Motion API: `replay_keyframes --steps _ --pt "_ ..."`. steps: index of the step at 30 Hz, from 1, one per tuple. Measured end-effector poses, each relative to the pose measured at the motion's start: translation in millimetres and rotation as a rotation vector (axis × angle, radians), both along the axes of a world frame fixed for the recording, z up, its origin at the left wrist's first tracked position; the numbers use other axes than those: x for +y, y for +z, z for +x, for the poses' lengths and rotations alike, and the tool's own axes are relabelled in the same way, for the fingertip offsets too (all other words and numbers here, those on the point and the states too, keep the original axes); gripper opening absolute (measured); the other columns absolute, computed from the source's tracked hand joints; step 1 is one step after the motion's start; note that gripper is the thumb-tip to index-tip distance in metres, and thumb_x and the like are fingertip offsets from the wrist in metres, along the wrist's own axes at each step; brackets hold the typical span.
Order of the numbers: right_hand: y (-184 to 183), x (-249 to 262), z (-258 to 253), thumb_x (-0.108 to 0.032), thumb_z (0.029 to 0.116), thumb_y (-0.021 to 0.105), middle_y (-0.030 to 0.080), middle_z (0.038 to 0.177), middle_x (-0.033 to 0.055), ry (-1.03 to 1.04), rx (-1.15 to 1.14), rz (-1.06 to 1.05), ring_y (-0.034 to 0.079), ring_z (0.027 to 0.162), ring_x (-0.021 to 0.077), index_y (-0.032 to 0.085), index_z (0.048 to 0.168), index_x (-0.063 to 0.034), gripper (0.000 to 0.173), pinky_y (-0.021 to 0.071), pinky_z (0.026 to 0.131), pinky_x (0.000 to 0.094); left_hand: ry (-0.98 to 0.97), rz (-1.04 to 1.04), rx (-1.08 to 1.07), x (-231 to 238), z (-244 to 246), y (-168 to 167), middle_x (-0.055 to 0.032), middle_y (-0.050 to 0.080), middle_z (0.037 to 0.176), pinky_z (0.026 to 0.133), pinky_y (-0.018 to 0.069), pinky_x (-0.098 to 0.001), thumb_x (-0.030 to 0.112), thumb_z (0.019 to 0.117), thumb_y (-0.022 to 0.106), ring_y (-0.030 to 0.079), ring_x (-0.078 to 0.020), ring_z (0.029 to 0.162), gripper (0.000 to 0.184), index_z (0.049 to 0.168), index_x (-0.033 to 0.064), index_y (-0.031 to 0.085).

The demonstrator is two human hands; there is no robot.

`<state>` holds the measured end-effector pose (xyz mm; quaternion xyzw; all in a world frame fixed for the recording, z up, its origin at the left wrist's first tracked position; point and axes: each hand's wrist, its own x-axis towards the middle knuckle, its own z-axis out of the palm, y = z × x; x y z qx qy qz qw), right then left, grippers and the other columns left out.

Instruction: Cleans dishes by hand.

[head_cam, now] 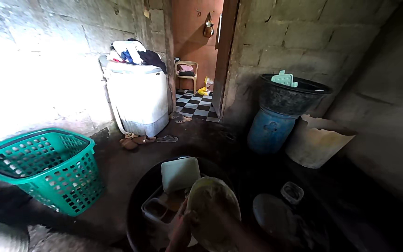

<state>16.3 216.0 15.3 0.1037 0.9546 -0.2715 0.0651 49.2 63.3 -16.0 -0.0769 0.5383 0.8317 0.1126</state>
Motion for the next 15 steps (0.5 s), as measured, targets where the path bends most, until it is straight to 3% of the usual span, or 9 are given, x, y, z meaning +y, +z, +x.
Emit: replay_keyframes --steps 2,5,7,9,11,13,15 --pt "0 -14 15 -0.036 0.1028 0.060 0.050 0.149 0.0296 0.169 0.077 -0.073 0.047 0.140 0.0425 0.060 0.140 0.0003 0.052 0.0366 0.119 0.0505 0.011 0.016 -0.001 -1 -1 0 -0.0178 0.061 0.127 0.081 0.0563 -0.0378 -0.001 0.0981 0.048 0.065 -0.0201 0.097 0.055 0.152 0.0043 0.039" --pt "-2 -26 42 -0.014 0.0989 0.065 0.060 0.137 0.0281 0.558 0.196 -0.163 0.058 0.129 0.0412 0.066 0.130 0.0047 0.037 0.0433 0.113 0.0491 0.078 0.029 -0.024 -5 -5 -4 -0.0148 0.067 0.111 0.074 0.0580 -0.0346 0.004 0.1021 0.047 0.068 -0.0163 0.085 0.048 0.150 0.0028 0.041" --pt "-7 -15 41 -0.009 0.0954 0.069 0.060 0.139 0.0264 0.672 0.065 -0.171 0.057 0.130 0.0397 0.064 0.132 0.0043 0.039 0.0420 0.114 0.0500 0.142 0.020 -0.018 -13 -8 -7 -0.0172 0.065 0.116 0.077 0.0577 -0.0371 0.004 0.1016 0.046 0.067 -0.0188 0.089 0.050 0.151 0.0025 0.039" --pt "-8 3 28 -0.016 0.0988 0.067 0.052 0.149 0.0242 0.620 -0.146 -0.057 0.050 0.138 0.0396 0.058 0.142 -0.0014 0.047 0.0383 0.117 0.0532 0.194 0.020 0.025 -19 -13 -9 -0.0180 0.062 0.124 0.080 0.0564 -0.0367 -0.001 0.0983 0.044 0.065 -0.0185 0.095 0.053 0.151 0.0021 0.039" --pt "-11 21 14 -0.019 0.1033 0.061 0.044 0.156 0.0255 0.439 -0.200 -0.014 0.042 0.145 0.0412 0.051 0.148 0.0009 0.049 0.0324 0.121 0.0544 0.196 0.027 0.071 -21 -14 -6 -0.0164 0.062 0.127 0.080 0.0565 -0.0343 -0.004 0.0940 0.043 0.065 -0.0158 0.096 0.058 0.151 0.0019 0.038" --pt "-18 29 -1 -0.026 0.1064 0.055 0.041 0.158 0.0252 0.255 -0.066 -0.008 0.039 0.148 0.0385 0.047 0.150 0.0030 0.053 0.0303 0.123 0.0498 0.138 0.029 0.096 -19 -9 0 -0.0141 0.062 0.126 0.080 0.0572 -0.0319 -0.004 0.0930 0.043 0.066 -0.0133 0.096 0.059 0.152 0.0017 0.037" --pt "-10 23 -9 -0.024 0.1059 0.056 0.050 0.152 0.0250 0.150 0.096 -0.024 0.048 0.142 0.0371 0.054 0.144 0.0021 0.047 0.0366 0.120 0.0475 0.061 0.019 0.097 -11 -3 5 -0.0152 0.060 0.129 0.084 0.0563 -0.0341 -0.003 0.0930 0.045 0.065 -0.0158 0.100 0.060 0.152 0.0019 0.036"
